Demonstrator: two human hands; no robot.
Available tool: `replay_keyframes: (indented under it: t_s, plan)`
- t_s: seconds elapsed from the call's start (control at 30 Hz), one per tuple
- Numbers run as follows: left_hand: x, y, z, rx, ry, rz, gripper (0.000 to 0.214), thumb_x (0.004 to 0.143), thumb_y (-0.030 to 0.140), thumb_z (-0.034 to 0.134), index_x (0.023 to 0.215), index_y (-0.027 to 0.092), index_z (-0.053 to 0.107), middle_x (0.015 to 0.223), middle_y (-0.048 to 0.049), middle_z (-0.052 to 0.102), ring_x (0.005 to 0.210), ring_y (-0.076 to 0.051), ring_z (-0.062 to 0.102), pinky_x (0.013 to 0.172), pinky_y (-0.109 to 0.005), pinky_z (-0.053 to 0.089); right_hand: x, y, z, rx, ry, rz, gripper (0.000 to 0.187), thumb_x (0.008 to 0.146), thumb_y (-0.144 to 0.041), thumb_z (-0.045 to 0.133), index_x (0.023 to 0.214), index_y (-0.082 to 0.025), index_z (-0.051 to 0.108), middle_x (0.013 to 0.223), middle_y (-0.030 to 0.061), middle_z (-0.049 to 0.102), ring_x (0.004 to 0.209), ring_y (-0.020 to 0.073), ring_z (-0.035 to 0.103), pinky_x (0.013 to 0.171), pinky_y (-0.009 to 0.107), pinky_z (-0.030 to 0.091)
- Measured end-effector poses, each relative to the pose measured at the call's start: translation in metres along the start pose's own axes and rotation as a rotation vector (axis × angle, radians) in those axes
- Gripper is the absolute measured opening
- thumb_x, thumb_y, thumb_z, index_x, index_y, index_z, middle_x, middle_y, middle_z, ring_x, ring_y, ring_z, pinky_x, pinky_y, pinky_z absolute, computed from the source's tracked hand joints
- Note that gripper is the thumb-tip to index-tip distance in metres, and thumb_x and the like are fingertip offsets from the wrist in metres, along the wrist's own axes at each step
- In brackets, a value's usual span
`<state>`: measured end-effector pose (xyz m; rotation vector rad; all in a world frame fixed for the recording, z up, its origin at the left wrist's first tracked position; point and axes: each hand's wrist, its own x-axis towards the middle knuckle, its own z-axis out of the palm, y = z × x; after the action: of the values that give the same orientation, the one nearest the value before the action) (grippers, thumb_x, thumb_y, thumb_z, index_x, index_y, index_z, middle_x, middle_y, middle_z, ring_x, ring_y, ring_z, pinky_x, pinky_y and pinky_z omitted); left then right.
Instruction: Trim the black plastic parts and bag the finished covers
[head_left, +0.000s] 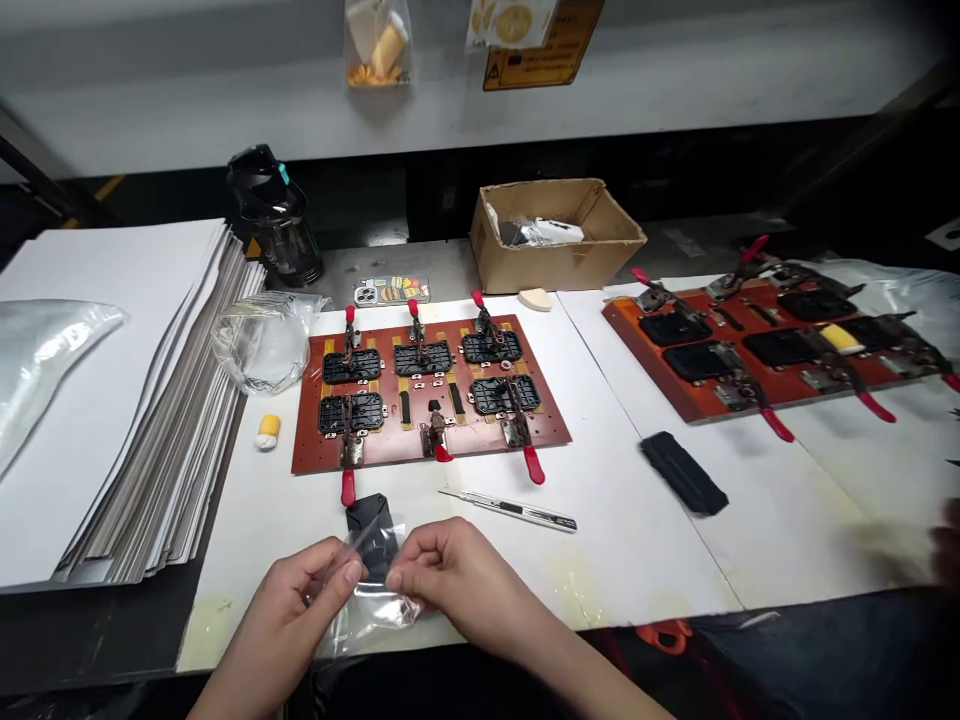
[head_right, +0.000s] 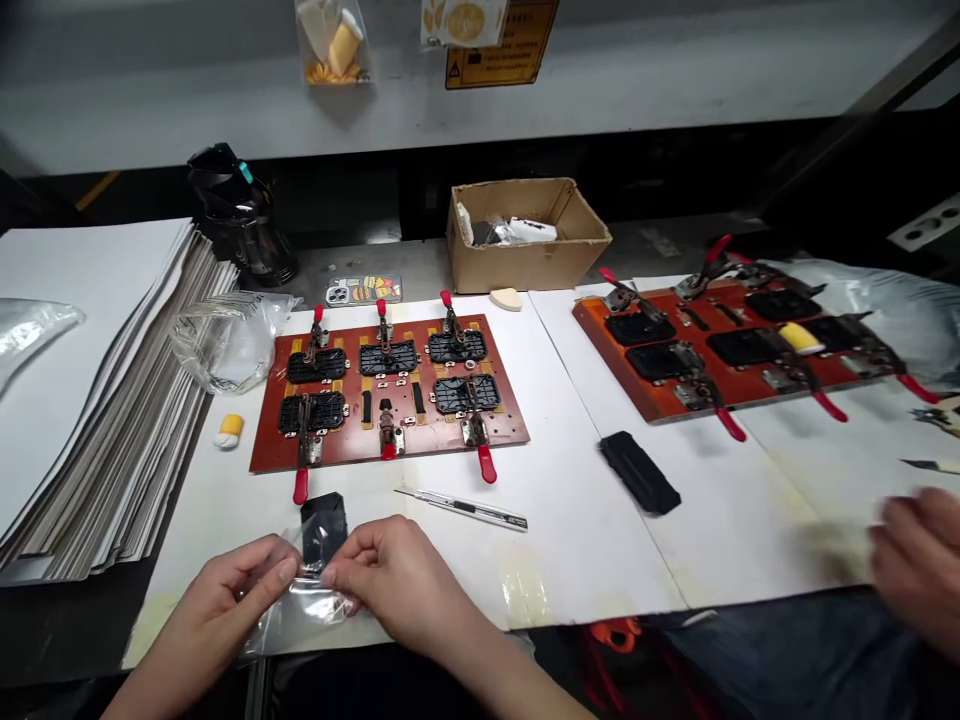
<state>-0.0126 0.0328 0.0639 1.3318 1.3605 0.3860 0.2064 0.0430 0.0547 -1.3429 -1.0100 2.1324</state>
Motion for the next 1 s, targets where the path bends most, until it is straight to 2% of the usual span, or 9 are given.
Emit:
replay_keyframes:
  t_s: [0.17,0.2,0.27,0.33,0.4,0.53,0.67,0.87,1.0]
  plan:
    - [-0.021,-0.006,0.005,0.313,0.656,0.189,0.021,0.092,0.049,0.065,0.1,0.029,0.061,0.101,-0.006,0.062,0.097,-0.029,0.059,0.071,-0.033,0.049,0.004,0.001,0.013,-0.328,0.104,-0.126,0.035,0.085,-0.052,0.073,0.075,-0.019,0.066,0.066,-0.0008,0.064,0.062,0.0127,0.054,0.056,0.023,0.035]
    - [-0.024,-0.005,0.006,0.288,0.611,0.178,0.021,0.093,0.049,0.062,0.097,0.029,0.061,0.095,-0.0048,0.062,0.089,-0.027,0.06,0.07,-0.033,0.048,0.005,-0.002,0.016,-0.406,0.107,-0.185,0.033,0.087,-0.05,0.071,0.076,-0.02,0.065,0.067,-0.0017,0.063,0.062,0.0119,0.052,0.057,0.022,0.033]
    - [-0.025,-0.001,0.006,0.069,0.305,0.089,0.031,0.098,0.054,0.054,0.087,0.026,0.059,0.077,-0.0014,0.059,0.07,-0.022,0.056,0.065,-0.03,0.046,0.007,-0.006,0.021,-0.447,0.04,-0.257,0.03,0.092,-0.046,0.066,0.077,-0.02,0.065,0.068,-0.0024,0.064,0.063,0.0116,0.052,0.058,0.022,0.034]
    - [-0.021,0.002,0.006,-0.198,0.028,0.009,0.042,0.101,0.06,0.047,0.082,0.024,0.056,0.07,-0.0002,0.056,0.064,-0.019,0.053,0.06,-0.028,0.045,0.01,-0.008,0.025,-0.322,-0.097,-0.25,0.029,0.095,-0.044,0.061,0.081,-0.02,0.064,0.074,-0.0007,0.068,0.067,0.0129,0.058,0.061,0.022,0.04]
    - [-0.016,0.003,0.005,-0.339,-0.067,0.002,0.045,0.102,0.058,0.046,0.078,0.021,0.054,0.069,-0.0003,0.056,0.062,-0.017,0.052,0.059,-0.026,0.044,0.012,-0.005,0.027,-0.128,-0.233,-0.21,0.033,0.096,-0.05,0.061,0.086,-0.018,0.065,0.083,0.003,0.072,0.074,0.0154,0.065,0.067,0.024,0.047]
    - [-0.012,0.0,0.006,-0.327,-0.107,0.012,0.043,0.105,0.051,0.049,0.078,0.018,0.058,0.069,-0.0004,0.057,0.061,-0.013,0.049,0.057,-0.023,0.039,0.015,0.013,0.03,0.129,-0.368,-0.144,0.05,0.089,-0.065,0.064,0.09,-0.015,0.066,0.084,0.0052,0.071,0.071,0.0132,0.064,0.066,0.024,0.051]
    - [-0.014,-0.005,0.012,-0.426,-0.135,-0.022,0.04,0.103,0.056,0.051,0.086,0.019,0.055,0.069,0.0008,0.057,0.056,-0.011,0.051,0.051,-0.02,0.039,0.016,0.026,0.03,0.256,-0.337,-0.122,0.057,0.078,-0.069,0.074,0.086,-0.014,0.062,0.073,0.0029,0.067,0.06,0.0101,0.061,0.058,0.021,0.049]
    - [-0.017,-0.007,0.012,-0.428,-0.172,-0.034,0.038,0.102,0.055,0.053,0.09,0.019,0.056,0.072,-0.0017,0.062,0.059,-0.014,0.057,0.05,-0.021,0.041,0.014,0.019,0.026,0.223,-0.423,-0.163,0.057,0.083,-0.071,0.067,0.084,-0.016,0.056,0.074,0.0023,0.066,0.057,0.0098,0.06,0.055,0.02,0.047]
    - [-0.023,-0.011,0.002,-0.181,0.076,-0.072,0.045,0.103,0.056,0.045,0.079,0.019,0.054,0.065,0.001,0.056,0.055,-0.013,0.047,0.054,-0.023,0.038,0.006,0.007,0.023,-0.247,-0.08,-0.09,0.036,0.095,-0.047,0.054,0.075,-0.018,0.049,0.07,0.0018,0.063,0.062,0.0134,0.059,0.059,0.024,0.043]
